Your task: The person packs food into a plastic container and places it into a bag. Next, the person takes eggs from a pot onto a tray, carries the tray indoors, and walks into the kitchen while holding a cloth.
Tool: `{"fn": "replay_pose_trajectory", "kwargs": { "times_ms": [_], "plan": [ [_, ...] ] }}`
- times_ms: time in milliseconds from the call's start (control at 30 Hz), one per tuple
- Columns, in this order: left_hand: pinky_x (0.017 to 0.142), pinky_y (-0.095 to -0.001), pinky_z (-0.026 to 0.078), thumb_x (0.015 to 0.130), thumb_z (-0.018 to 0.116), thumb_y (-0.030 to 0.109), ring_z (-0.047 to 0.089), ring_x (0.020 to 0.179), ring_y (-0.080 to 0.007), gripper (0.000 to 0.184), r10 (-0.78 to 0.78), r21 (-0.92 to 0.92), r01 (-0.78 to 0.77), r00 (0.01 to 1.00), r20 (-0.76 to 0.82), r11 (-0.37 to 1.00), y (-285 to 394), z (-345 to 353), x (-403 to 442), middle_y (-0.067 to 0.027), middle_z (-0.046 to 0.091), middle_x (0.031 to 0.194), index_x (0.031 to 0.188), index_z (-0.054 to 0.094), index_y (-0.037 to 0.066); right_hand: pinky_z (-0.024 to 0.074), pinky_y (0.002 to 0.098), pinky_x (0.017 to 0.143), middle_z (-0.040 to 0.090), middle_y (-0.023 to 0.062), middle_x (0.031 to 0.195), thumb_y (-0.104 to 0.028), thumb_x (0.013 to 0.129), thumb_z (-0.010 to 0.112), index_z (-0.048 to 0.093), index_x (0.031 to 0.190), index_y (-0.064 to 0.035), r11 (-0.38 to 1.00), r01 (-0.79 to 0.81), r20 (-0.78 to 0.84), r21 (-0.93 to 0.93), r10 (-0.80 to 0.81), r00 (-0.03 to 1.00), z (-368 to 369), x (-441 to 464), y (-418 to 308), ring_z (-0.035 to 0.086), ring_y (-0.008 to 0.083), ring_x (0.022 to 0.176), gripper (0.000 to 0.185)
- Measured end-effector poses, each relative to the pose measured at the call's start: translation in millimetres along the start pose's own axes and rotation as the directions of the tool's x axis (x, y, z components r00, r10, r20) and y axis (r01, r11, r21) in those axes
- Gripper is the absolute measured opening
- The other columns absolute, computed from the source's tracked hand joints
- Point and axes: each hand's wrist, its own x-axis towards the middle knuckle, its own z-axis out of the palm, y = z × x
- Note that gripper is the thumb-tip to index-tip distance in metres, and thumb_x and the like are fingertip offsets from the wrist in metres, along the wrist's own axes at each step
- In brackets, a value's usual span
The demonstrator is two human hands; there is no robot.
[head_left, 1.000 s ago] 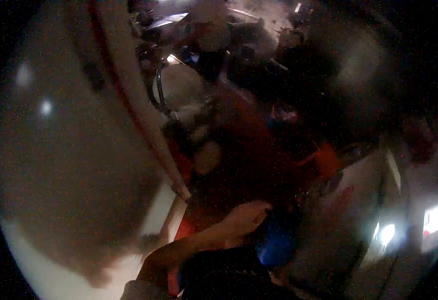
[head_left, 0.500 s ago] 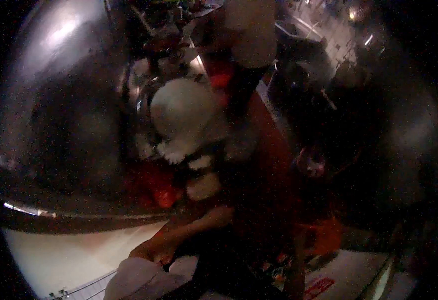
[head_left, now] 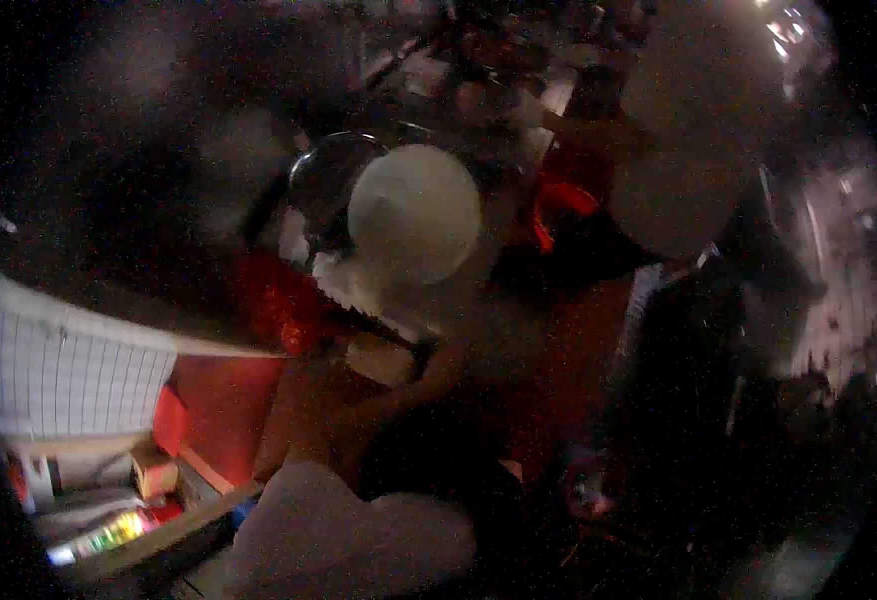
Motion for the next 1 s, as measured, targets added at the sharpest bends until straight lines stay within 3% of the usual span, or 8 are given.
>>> {"fn": "replay_pose_trajectory", "kwargs": {
  "times_ms": [67, 167, 367, 533, 600, 733, 900, 1000],
  "plan": [
    [0.083, -0.0407, 0.05, 0.093, 0.049, 0.015, 0.06, 0.094, -0.0305, 0.031, -0.238, -0.277, 0.228, 0.971, -0.004, 0.934, 4.9, 8.9, 57.7, -0.0131, 0.062, 0.111, 0.12, 0.058, 0.006, 0.0526, 0.0359, 0.063, 0.068, 0.0105, 0.089, -0.038, 0.096, 0.051, 0.06, 0.107, -0.0052, 0.997, 0.004, 0.03, -0.072, -0.001, 1.0, -55.0, 61.4, -39.5, 0.064, 0.0255, 0.076, 0.036],
    [0.077, -0.0414, 0.051, 0.093, 0.049, 0.016, 0.061, 0.088, -0.0302, 0.026, -0.387, -0.198, 0.359, 0.914, -0.123, 0.912, 61.2, 0.4, 105.6, -0.0139, 0.061, 0.108, 0.114, 0.06, 0.004, 0.0528, 0.0356, 0.061, 0.068, 0.0102, 0.087, -0.039, 0.096, 0.051, 0.06, 0.106, -0.0053, 0.987, 0.042, 0.055, -0.152, -0.034, 0.998, -168.5, 171.3, -60.4, 0.064, 0.0249, 0.074, 0.037],
    [0.075, -0.0417, 0.051, 0.093, 0.049, 0.018, 0.061, 0.086, -0.0302, 0.025, -0.361, -0.262, 0.324, 0.926, -0.109, 0.909, 202.5, 67.8, 158.8, -0.0144, 0.062, 0.105, 0.111, 0.06, 0.004, 0.0533, 0.0349, 0.059, 0.068, 0.009, 0.084, -0.039, 0.096, 0.052, 0.06, 0.106, -0.006, 0.93, 0.317, -0.128, -0.184, -0.343, 0.931, -392.0, 359.0, -96.4, 0.064, 0.0226, 0.071, 0.035],
    [0.074, -0.0417, 0.051, 0.093, 0.05, 0.018, 0.061, 0.085, -0.0303, 0.025, -0.243, -0.317, 0.221, 0.97, -0.03, 0.922, 193.3, 49.9, 195.3, -0.0148, 0.062, 0.104, 0.11, 0.06, 0.004, 0.0523, 0.0309, 0.061, 0.065, 0.0047, 0.086, -0.028, 0.097, 0.054, 0.061, 0.108, -0.0081, 0.764, 0.54, -0.018, 0.354, -0.572, 0.82, -334.3, 325.5, -273.2, 0.063, 0.0162, 0.072, 0.024],
    [0.074, -0.0417, 0.051, 0.093, 0.05, 0.019, 0.061, 0.085, -0.0303, 0.025, -0.172, -0.35, 0.168, 0.985, 0.021, 0.922, 189.4, 53.0, 219.9, -0.0149, 0.062, 0.103, 0.11, 0.061, 0.004, 0.0514, 0.0284, 0.062, 0.066, 0.0036, 0.086, -0.021, 0.094, 0.057, 0.062, 0.107, -0.0067, 0.795, 0.531, -0.069, 0.293, -0.537, 0.841, -316.4, 289.8, -294.9, 0.063, 0.0152, 0.074, 0.019],
    [0.074, -0.0417, 0.051, 0.093, 0.051, 0.02, 0.061, 0.085, -0.0304, 0.025, -0.17, -0.366, 0.205, 0.977, 0.127, 0.908, 144.0, 43.8, 229.8, -0.0151, 0.062, 0.102, 0.109, 0.061, 0.004, 0.0525, 0.0306, 0.066, 0.068, 0.0063, 0.08, -0.018, 0.092, 0.061, 0.063, 0.099, -0.0007, 0.942, 0.329, -0.182, -0.065, -0.336, 0.924, -239.7, 296.7, -150.5, 0.065, 0.0164, 0.075, 0.019],
    [0.073, -0.0416, 0.051, 0.093, 0.051, 0.021, 0.062, 0.084, -0.0305, 0.025, -0.193, -0.371, 0.278, 0.949, 0.249, 0.886, 95.2, 49.2, 254.0, -0.0155, 0.062, 0.101, 0.109, 0.061, 0.004, 0.0541, 0.0324, 0.068, 0.069, 0.0095, 0.082, -0.018, 0.092, 0.061, 0.063, 0.099, 0.0042, 0.962, 0.023, 0.005, 0.271, -0.026, 1.0, -197.7, 252.9, -184.4, 0.065, 0.0166, 0.072, 0.023],
    [0.073, -0.0416, 0.051, 0.092, 0.052, 0.021, 0.062, 0.084, -0.0306, 0.025, -0.152, -0.392, 0.252, 0.951, 0.269, 0.885, 102.9, 98.0, 254.7, -0.0156, 0.062, 0.1, 0.108, 0.061, 0.004, 0.0532, 0.0311, 0.062, 0.069, 0.0089, 0.08, -0.02, 0.093, 0.06, 0.063, 0.1, 0.0014, 0.948, 0.183, -0.06, 0.261, -0.173, 0.983, -202.0, 336.3, -176.9, 0.065, 0.0154, 0.071, 0.023]
  ]
}}
